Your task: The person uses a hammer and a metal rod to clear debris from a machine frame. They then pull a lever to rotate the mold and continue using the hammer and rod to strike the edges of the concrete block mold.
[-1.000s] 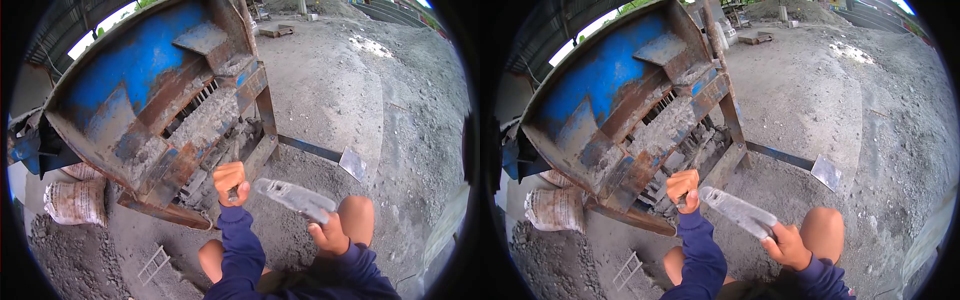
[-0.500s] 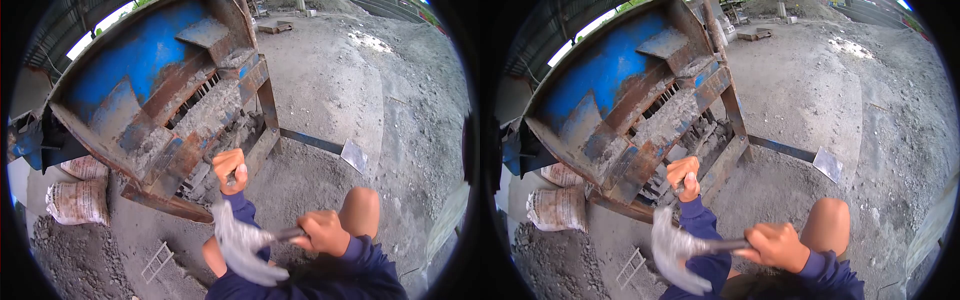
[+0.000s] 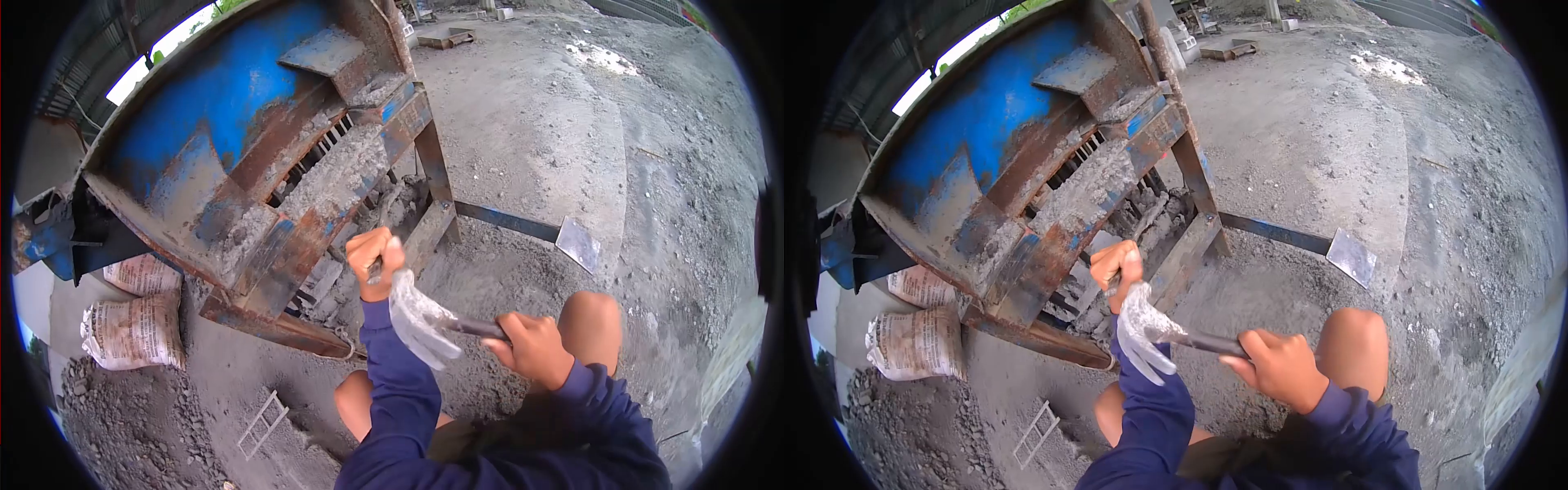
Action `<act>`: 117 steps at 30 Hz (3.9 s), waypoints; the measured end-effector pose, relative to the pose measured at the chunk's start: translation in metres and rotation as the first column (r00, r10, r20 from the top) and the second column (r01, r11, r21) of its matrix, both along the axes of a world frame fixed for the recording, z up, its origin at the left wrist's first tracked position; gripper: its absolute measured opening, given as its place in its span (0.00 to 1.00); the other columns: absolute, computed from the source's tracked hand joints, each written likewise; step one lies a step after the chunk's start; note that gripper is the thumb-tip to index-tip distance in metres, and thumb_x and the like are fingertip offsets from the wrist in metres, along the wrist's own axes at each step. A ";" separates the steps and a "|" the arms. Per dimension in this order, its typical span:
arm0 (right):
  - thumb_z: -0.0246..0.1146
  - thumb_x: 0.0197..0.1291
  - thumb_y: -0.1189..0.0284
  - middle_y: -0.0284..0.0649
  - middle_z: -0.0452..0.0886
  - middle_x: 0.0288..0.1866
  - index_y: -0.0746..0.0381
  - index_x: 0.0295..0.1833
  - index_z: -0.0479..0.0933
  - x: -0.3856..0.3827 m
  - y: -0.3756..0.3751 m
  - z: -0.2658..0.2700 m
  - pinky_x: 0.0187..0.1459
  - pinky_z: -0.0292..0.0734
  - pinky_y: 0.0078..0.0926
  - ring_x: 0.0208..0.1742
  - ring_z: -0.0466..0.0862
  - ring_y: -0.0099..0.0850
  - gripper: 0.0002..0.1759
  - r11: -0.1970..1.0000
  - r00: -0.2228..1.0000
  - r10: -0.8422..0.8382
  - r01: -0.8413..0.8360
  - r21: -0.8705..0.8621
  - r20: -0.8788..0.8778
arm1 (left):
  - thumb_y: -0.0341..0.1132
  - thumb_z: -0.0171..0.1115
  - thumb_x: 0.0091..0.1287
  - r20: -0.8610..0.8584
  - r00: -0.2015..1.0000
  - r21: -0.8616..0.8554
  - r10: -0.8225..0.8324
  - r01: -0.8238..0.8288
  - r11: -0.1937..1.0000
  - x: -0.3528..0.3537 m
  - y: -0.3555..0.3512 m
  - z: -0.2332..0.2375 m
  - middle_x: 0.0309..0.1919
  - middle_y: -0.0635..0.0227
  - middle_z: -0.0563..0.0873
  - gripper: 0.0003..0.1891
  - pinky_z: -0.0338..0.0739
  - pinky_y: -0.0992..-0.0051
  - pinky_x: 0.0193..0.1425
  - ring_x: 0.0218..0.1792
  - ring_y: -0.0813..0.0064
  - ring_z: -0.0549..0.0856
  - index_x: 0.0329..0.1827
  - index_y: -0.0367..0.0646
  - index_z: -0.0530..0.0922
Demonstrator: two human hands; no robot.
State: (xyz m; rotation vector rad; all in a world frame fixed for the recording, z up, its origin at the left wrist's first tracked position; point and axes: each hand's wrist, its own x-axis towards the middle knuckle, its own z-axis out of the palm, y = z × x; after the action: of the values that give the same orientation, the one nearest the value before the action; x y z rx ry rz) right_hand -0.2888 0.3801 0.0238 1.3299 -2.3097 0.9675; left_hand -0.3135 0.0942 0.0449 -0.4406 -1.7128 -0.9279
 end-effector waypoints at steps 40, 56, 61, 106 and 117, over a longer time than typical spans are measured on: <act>0.67 0.57 0.55 0.33 0.66 0.18 0.60 0.34 0.72 0.016 -0.006 0.015 0.16 0.69 0.29 0.16 0.75 0.29 0.19 0.995 0.995 0.068 -0.073 -0.065 -0.075 | 0.23 0.56 0.60 -0.024 0.993 -0.070 -0.117 0.115 0.991 0.001 0.010 0.003 0.12 0.73 0.61 0.20 0.53 0.76 0.19 0.14 0.82 0.58 0.15 0.41 0.55; 0.66 0.58 0.54 0.31 0.67 0.18 0.58 0.34 0.73 0.030 0.009 0.028 0.16 0.69 0.28 0.15 0.75 0.29 0.19 0.957 0.957 0.264 -0.276 -0.087 -0.122 | 0.16 0.56 0.54 0.040 0.999 -0.103 -0.028 0.032 0.994 -0.006 0.027 -0.001 0.12 0.73 0.59 0.20 0.48 0.76 0.20 0.14 0.81 0.56 0.16 0.42 0.53; 0.68 0.54 0.52 0.32 0.65 0.19 0.60 0.32 0.72 0.023 0.007 0.026 0.16 0.68 0.26 0.16 0.73 0.28 0.22 0.917 0.929 0.309 -0.349 -0.196 -0.206 | 0.17 0.55 0.56 0.044 0.998 -0.061 -0.054 0.057 0.997 0.001 0.022 -0.002 0.12 0.73 0.60 0.19 0.50 0.77 0.20 0.15 0.81 0.57 0.15 0.41 0.54; 0.68 0.56 0.54 0.35 0.72 0.20 0.60 0.32 0.71 0.021 -0.044 0.059 0.17 0.69 0.32 0.18 0.78 0.34 0.21 0.954 0.988 0.133 -0.149 -0.261 -0.078 | 0.20 0.56 0.62 0.031 0.997 0.065 -0.074 0.072 0.995 -0.002 0.012 0.013 0.12 0.76 0.63 0.20 0.51 0.78 0.20 0.16 0.86 0.59 0.15 0.43 0.57; 0.66 0.63 0.62 0.46 0.74 0.18 0.64 0.39 0.71 -0.007 -0.042 0.088 0.21 0.70 0.40 0.19 0.78 0.47 0.17 0.922 0.981 0.146 -0.090 -0.376 0.125 | 0.20 0.63 0.57 -0.019 0.998 -0.003 0.065 -0.065 0.998 -0.055 -0.029 0.010 0.12 0.76 0.66 0.21 0.58 0.77 0.21 0.17 0.85 0.64 0.14 0.44 0.61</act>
State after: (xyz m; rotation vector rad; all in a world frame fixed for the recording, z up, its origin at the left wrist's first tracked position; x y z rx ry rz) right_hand -0.2961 0.3378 0.1114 1.2829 -2.0262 1.5032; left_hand -0.3686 0.0649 0.0546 -0.3926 -1.7021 -0.8711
